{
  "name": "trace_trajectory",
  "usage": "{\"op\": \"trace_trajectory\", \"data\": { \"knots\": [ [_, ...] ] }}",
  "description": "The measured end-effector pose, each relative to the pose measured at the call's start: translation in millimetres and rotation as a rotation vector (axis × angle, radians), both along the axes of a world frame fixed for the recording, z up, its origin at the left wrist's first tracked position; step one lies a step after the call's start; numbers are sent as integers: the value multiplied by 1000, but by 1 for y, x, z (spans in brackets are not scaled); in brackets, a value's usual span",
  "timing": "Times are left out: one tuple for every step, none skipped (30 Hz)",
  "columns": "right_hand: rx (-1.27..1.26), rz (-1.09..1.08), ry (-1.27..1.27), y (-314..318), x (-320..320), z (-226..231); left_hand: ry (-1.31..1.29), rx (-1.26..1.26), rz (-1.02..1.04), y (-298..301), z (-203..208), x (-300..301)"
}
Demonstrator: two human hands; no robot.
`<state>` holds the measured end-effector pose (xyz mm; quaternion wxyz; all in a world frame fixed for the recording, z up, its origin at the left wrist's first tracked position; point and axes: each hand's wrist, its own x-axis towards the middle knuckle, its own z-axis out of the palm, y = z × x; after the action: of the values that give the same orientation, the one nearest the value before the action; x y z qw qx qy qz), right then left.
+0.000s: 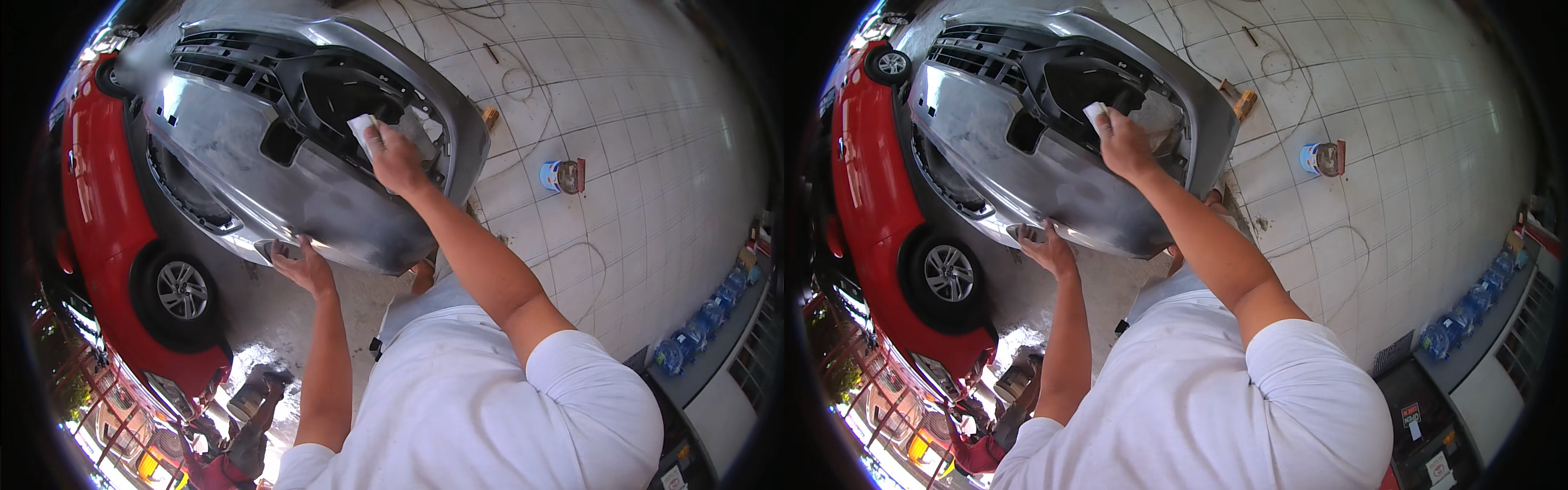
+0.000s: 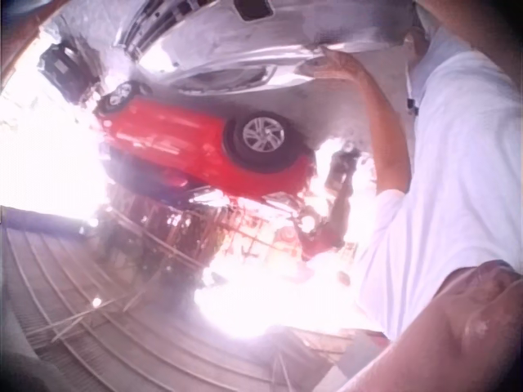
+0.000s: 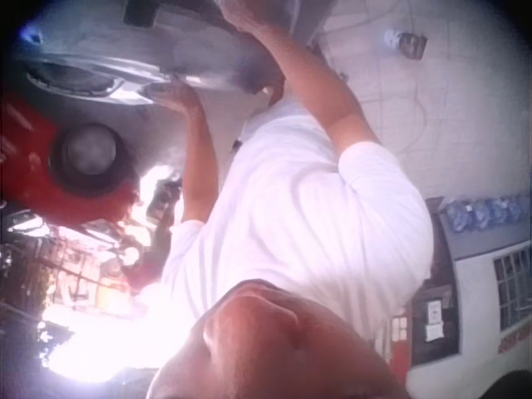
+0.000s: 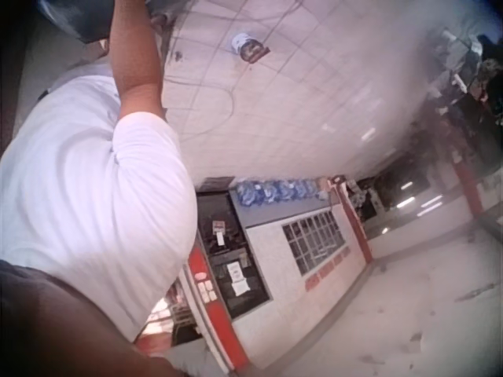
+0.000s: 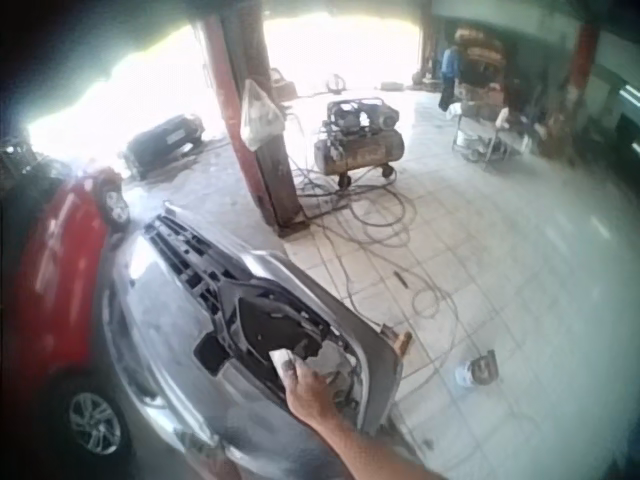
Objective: The person uses a heat gun on a silver car bumper, then sands the surface with sandpaper. They wipe the bumper with a cloth and apply a liquid from a can to clean the surface. The bumper remains on a stand in the garage.
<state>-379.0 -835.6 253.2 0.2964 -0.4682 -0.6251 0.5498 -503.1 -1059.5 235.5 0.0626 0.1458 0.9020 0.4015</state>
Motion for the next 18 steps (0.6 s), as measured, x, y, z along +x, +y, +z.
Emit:
{"op": "trace_trajectory", "data": {
  "knots": [
    [-222, -48, 206, 4, 17, -31, 310, -99, -146, 10, 27, -3],
    [-563, -2, 339, 12, 38, -25, 401, -84, -316, 29, 49, -13],
    [-905, 38, 468, 21, 55, -16, 488, -67, -496, 58, 69, -25],
    [-961, 54, 454, 27, 62, -23, 432, -174, -587, 91, 90, -34],
    [-1010, 72, 442, 38, 65, -36, 376, -275, -677, 124, 99, -44],
    [-1062, 108, 430, 47, 63, -42, 288, -444, -719, 144, 100, -60],
    [-1046, 169, 364, 49, 60, -42, 192, -614, -759, 162, 101, -79],
    [-1028, 221, 300, 51, 56, -42, 91, -783, -800, 178, 102, -90],
    [-1011, 274, 236, 50, 53, -43, 33, -880, -815, 190, 103, -94],
    [-942, 347, 163, 48, 49, -51, -27, -977, -826, 201, 104, -97],
    [-960, 471, 152, 51, 47, -60, -89, -1075, -832, 209, 106, -100],
    [-1034, 462, 223, 53, 46, -62, -102, -1035, -815, 207, 100, -104],
    [-1110, 447, 289, 54, 47, -65, -121, -994, -800, 201, 88, -104],
    [-1073, 457, 251, 54, 46, -68, -139, -954, -783, 194, 78, -107],
    [-1028, 447, 214, 60, 46, -72, -257, -931, -718, 204, 81, -99],
    [-983, 442, 173, 66, 46, -79, -376, -902, -646, 214, 90, -87],
    [-1006, 446, 196, 71, 47, -87, -492, -871, -571, 223, 93, -80],
    [-1034, 471, 217, 72, 42, -96, -507, -876, -543, 225, 94, -80]
  ]
}}
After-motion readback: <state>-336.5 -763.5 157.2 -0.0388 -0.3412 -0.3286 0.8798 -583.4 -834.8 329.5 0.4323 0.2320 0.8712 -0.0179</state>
